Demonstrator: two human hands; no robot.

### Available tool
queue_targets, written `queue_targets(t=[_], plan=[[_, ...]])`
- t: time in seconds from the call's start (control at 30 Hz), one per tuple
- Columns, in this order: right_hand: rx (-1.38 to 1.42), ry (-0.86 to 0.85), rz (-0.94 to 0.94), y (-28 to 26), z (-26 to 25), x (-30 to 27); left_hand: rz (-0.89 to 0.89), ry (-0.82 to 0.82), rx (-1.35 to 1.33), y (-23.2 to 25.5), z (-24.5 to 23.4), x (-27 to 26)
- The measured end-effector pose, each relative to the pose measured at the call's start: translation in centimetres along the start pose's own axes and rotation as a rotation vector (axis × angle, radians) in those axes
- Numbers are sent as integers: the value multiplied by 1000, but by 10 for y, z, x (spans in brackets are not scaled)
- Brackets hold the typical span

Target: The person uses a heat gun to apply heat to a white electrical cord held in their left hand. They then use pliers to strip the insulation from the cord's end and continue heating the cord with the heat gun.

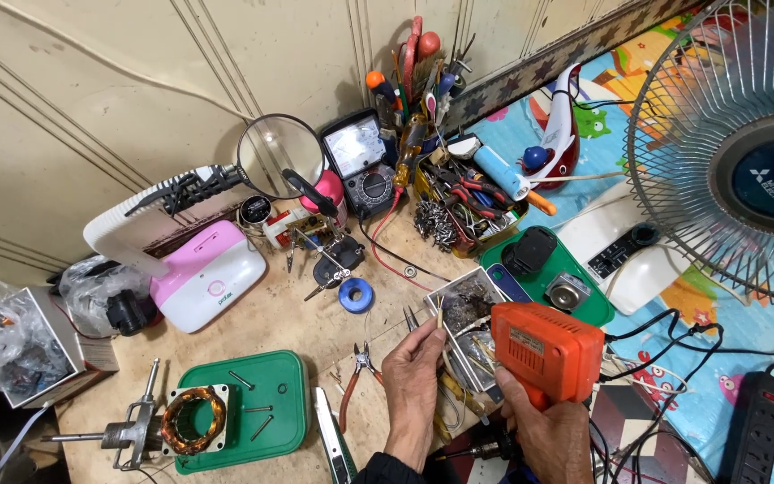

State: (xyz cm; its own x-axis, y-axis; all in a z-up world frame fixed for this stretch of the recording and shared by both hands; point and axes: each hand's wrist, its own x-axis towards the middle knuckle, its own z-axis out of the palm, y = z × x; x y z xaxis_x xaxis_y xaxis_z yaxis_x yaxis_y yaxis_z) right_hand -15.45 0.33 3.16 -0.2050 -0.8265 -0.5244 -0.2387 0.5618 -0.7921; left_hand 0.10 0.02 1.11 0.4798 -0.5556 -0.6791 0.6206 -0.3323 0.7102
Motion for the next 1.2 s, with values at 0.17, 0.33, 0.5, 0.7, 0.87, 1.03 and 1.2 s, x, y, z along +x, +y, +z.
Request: queue_targets(t=[0.17,0.33,0.5,0.7,0.87,1.03,1.2], plan=[[35,7,-68,-2,-5,-2,1,-8,-32,-6,-2,2],[5,0,-141,3,-11,-1,13,-14,-25,-2,-4,-6],[50,4,-148,-3,-14,-9,49,-19,-54,-2,-14,-13],[178,-33,-151,-10,-18,-22,86,-46,-101,10,-28,-35],[51,-23,-244,-12,-35,-48,44,1,28,58,-47,-92],[60,-69,-272,-9,-45,-68,80,85,-183,98,-75,-149],[31,-99,-176,3,-49,-73,485,263,-258,94,-133,-163]])
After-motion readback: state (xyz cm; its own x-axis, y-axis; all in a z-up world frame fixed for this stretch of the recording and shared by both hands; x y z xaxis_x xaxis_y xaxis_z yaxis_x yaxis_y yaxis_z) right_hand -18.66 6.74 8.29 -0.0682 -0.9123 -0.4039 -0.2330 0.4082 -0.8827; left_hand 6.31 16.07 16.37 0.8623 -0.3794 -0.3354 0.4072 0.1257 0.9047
